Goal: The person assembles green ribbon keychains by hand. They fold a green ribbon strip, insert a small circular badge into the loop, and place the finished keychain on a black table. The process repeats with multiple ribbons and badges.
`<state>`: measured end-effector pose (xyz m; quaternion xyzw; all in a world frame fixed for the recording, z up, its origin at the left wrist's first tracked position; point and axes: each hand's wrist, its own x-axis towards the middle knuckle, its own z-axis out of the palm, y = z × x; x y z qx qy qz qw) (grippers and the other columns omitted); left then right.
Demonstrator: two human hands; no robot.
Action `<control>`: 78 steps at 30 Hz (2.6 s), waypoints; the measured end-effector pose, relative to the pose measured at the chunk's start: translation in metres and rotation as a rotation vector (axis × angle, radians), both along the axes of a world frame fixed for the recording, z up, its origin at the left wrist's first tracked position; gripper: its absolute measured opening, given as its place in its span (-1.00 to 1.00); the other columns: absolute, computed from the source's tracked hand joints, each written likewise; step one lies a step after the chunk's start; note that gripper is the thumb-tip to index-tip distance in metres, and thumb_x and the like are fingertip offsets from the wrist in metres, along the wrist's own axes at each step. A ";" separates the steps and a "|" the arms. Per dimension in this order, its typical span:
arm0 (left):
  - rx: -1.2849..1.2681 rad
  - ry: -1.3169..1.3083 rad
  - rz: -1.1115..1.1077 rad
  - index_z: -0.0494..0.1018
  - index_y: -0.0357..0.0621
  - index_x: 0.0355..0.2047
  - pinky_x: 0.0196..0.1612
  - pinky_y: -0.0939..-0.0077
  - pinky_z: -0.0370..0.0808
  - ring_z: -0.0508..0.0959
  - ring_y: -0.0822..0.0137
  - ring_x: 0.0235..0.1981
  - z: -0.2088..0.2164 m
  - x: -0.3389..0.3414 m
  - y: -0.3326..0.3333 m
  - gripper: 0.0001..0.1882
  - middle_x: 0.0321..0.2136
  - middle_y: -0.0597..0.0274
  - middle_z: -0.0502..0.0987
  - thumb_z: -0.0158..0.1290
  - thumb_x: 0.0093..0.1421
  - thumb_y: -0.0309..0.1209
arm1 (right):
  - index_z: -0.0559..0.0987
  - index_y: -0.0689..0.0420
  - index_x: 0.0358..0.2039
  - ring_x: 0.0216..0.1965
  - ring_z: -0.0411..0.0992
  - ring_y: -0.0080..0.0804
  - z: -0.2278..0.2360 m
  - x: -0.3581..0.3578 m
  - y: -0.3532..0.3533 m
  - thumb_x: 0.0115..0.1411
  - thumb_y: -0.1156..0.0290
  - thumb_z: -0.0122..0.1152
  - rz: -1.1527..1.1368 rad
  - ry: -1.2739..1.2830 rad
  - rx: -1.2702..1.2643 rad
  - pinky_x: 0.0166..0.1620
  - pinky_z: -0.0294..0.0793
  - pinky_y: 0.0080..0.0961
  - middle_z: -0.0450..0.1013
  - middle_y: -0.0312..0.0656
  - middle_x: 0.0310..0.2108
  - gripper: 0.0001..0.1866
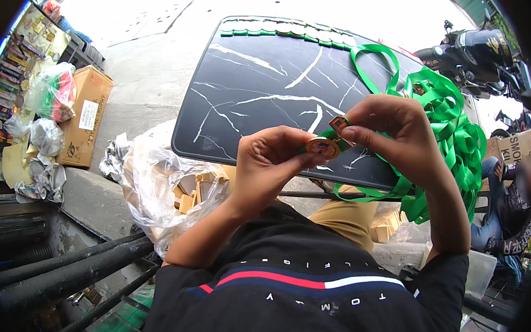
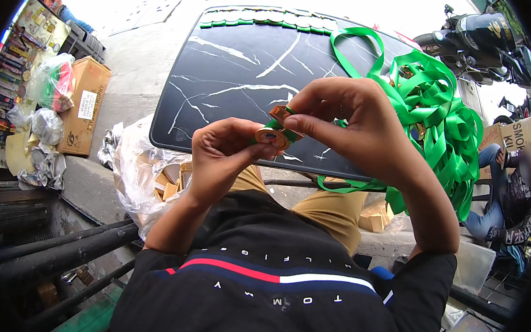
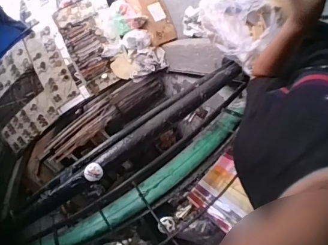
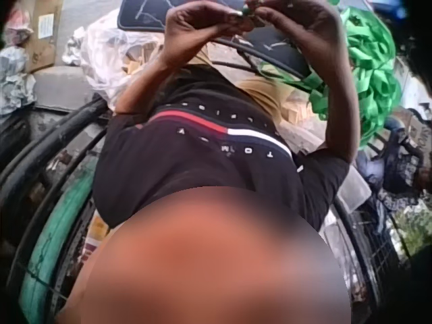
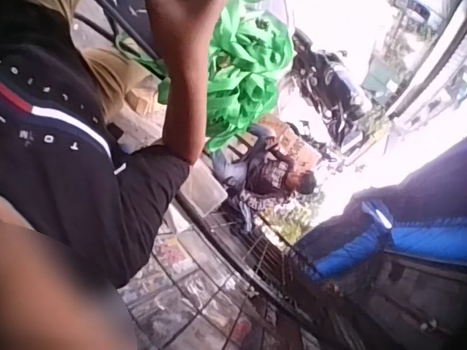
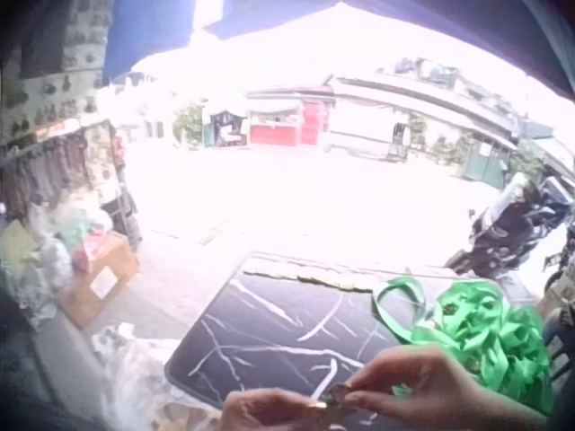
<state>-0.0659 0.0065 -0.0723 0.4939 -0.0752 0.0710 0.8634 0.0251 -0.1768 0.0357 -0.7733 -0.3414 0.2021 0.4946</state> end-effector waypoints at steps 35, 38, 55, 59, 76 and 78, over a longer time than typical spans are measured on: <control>1.462 -0.095 0.938 0.47 -0.12 -0.26 -0.20 0.32 0.43 0.56 0.27 -0.34 -0.052 0.154 0.172 -0.71 -0.44 0.24 0.54 0.27 0.01 -0.39 | 0.62 0.24 -0.29 -0.40 0.52 -0.55 -0.125 0.278 0.265 -0.04 0.44 0.50 0.471 -0.013 -0.301 -0.33 0.48 -0.61 0.58 -0.22 -0.41 -0.70; 1.468 -0.118 0.790 0.49 -0.10 -0.37 -0.16 0.27 0.38 0.54 0.22 -0.27 -0.056 0.152 0.170 -0.85 -0.40 0.26 0.52 0.22 0.05 -0.43 | 0.61 0.27 -0.30 -0.38 0.53 -0.50 -0.124 0.281 0.273 -0.06 0.45 0.50 0.505 -0.059 -0.363 -0.30 0.49 -0.59 0.59 -0.18 -0.40 -0.69; 1.810 -0.111 0.826 0.56 -0.06 -0.28 -0.11 0.23 0.30 0.51 0.22 -0.21 -0.057 0.148 0.159 -0.74 -0.30 0.23 0.56 0.13 0.13 -0.18 | 0.64 0.28 -0.33 -0.39 0.53 -0.50 -0.165 0.281 0.264 0.03 0.53 0.23 0.285 -0.155 -0.069 -0.25 0.49 -0.53 0.60 -0.16 -0.43 -0.83; 1.784 -0.033 0.807 0.53 0.01 -0.22 -0.05 0.21 0.28 0.50 0.22 -0.14 -0.062 0.153 0.156 -0.69 -0.25 0.26 0.55 0.14 0.11 -0.12 | 0.61 0.32 -0.40 -0.45 0.53 -0.48 -0.174 0.285 0.258 0.01 0.59 0.24 0.309 -0.219 0.020 -0.32 0.51 -0.53 0.58 -0.13 -0.47 -0.89; 1.652 -0.044 0.773 0.50 -0.04 -0.33 0.04 0.10 0.22 0.47 0.14 -0.10 -0.065 0.155 0.152 -0.65 -0.27 0.16 0.49 0.23 0.01 -0.08 | 0.52 0.13 0.03 0.02 0.39 0.02 -0.114 0.291 0.062 0.16 0.28 0.28 0.192 -0.938 -0.482 0.03 0.35 -0.11 0.45 0.06 -0.03 -0.57; 1.649 -0.061 0.797 0.50 -0.05 -0.38 0.02 0.12 0.23 0.46 0.15 -0.12 -0.064 0.154 0.151 -0.67 -0.31 0.17 0.48 0.23 0.01 -0.09 | 0.41 0.15 0.11 0.09 0.32 0.13 -0.103 0.281 -0.003 0.12 -0.12 0.23 0.065 -0.826 -0.822 0.12 0.31 -0.07 0.38 0.18 0.03 -0.29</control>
